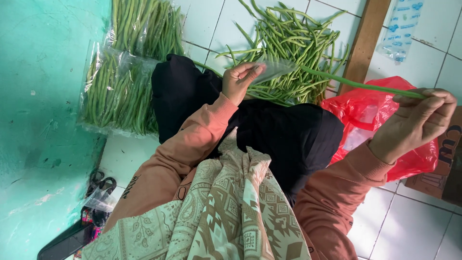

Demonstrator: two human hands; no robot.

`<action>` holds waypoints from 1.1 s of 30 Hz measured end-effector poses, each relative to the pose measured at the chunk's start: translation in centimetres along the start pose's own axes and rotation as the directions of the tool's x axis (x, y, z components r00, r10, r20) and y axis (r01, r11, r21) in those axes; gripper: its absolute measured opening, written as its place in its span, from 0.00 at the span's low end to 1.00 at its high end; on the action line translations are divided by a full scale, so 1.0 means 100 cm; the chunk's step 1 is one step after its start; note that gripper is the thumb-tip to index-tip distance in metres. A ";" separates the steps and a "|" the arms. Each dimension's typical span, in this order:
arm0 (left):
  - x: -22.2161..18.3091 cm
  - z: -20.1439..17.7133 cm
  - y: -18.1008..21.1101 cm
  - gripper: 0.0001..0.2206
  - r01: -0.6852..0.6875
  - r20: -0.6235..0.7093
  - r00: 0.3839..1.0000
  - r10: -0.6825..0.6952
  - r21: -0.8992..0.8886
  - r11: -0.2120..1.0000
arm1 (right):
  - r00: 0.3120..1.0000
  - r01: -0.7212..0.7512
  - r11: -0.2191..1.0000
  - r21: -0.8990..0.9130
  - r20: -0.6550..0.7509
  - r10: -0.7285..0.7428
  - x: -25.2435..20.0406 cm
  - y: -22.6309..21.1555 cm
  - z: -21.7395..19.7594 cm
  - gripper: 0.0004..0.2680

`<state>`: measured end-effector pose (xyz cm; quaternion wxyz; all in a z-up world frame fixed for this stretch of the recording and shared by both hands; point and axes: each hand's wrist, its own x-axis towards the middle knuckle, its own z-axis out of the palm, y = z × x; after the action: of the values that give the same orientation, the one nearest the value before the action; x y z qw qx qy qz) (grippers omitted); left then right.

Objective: Packaging long green beans into small plastic bags

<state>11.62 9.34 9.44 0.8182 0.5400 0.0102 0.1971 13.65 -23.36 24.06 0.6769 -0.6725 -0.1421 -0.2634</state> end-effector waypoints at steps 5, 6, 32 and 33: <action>-0.006 0.006 0.008 0.08 0.029 0.044 0.999 -0.029 0.009 1.000 | 0.998 0.005 1.000 -0.024 0.064 -0.004 0.004 -0.004 0.000 0.08; -0.008 0.008 0.011 0.07 0.019 0.063 0.998 -0.022 0.050 0.999 | 0.995 0.017 0.999 -0.048 0.100 -0.012 0.005 -0.004 0.000 0.09; -0.005 0.031 0.023 0.04 -0.095 0.030 0.995 0.093 0.053 0.994 | 0.842 0.011 0.994 -0.110 0.538 0.050 -0.013 0.037 0.101 0.08; -0.003 0.028 0.023 0.04 -0.086 0.005 0.996 0.086 0.039 0.996 | 0.882 -0.005 0.993 -0.119 0.468 0.060 -0.015 0.053 0.100 0.06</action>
<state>11.26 7.53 12.56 0.7982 0.5563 -0.0106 0.2309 16.96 -13.46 19.41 0.5867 -0.7564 -0.2755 -0.0887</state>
